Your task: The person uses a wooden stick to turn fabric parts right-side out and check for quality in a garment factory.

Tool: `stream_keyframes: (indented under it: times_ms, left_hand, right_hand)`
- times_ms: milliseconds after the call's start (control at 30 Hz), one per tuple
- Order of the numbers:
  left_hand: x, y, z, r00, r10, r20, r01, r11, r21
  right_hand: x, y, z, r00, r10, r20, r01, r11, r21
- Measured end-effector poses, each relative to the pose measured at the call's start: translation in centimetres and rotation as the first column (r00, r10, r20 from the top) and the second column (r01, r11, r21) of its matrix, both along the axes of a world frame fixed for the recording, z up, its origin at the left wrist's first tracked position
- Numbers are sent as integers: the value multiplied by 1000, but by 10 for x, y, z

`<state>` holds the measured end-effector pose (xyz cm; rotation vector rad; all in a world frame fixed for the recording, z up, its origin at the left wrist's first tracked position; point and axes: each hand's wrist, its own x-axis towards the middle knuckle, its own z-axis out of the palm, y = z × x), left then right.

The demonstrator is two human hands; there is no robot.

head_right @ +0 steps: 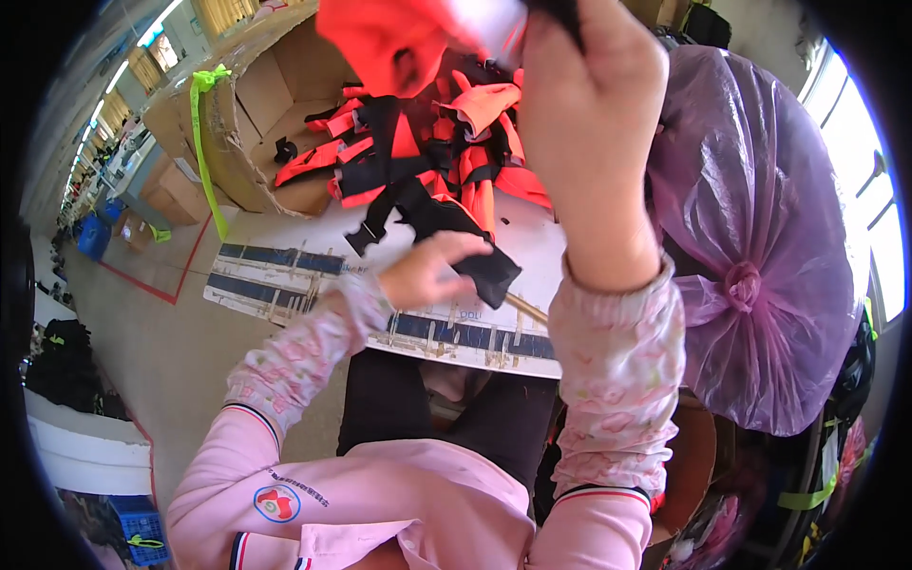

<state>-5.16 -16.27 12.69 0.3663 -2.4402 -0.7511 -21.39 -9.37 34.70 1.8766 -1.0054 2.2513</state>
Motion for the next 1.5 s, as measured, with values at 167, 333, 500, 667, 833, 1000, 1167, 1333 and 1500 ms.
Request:
stream_keyframes:
  times_ms: [167,333,500,667,833,1000,1167,1333,1500]
  left_hand:
    - [-12,-27,-58,858,299,418,-80,881,-466]
    - [29,-92,-55,695,504,513,-419,864,-280]
    - [84,-123,-57,469,765,441,-693,629,-352]
    - [82,-56,-76,973,188,136,-226,628,745]
    - [71,92,-73,996,13,-88,77,376,923]
    - [70,153,-121,943,327,-63,-120,509,853]
    - [57,167,-117,872,487,-46,-380,735,562]
    - [67,155,-116,798,602,-2,15,-16,1000]
    - [67,155,-127,811,584,23,105,-183,977]
  right_hand:
    - [-20,-9,21,988,-81,130,74,995,60]
    - [-46,5,27,992,63,108,-49,991,-125]
    - [-61,8,-27,844,-446,-299,424,895,-138]
    - [-3,35,-183,911,122,393,-316,821,476]
    - [49,85,-319,985,-3,175,-138,602,786]
    - [68,113,-308,992,105,-69,10,477,879]
    - [68,116,-298,970,116,-215,126,515,848]
    - [70,114,-283,924,170,-341,222,487,845]
    - [73,107,-294,824,216,-524,388,457,800]
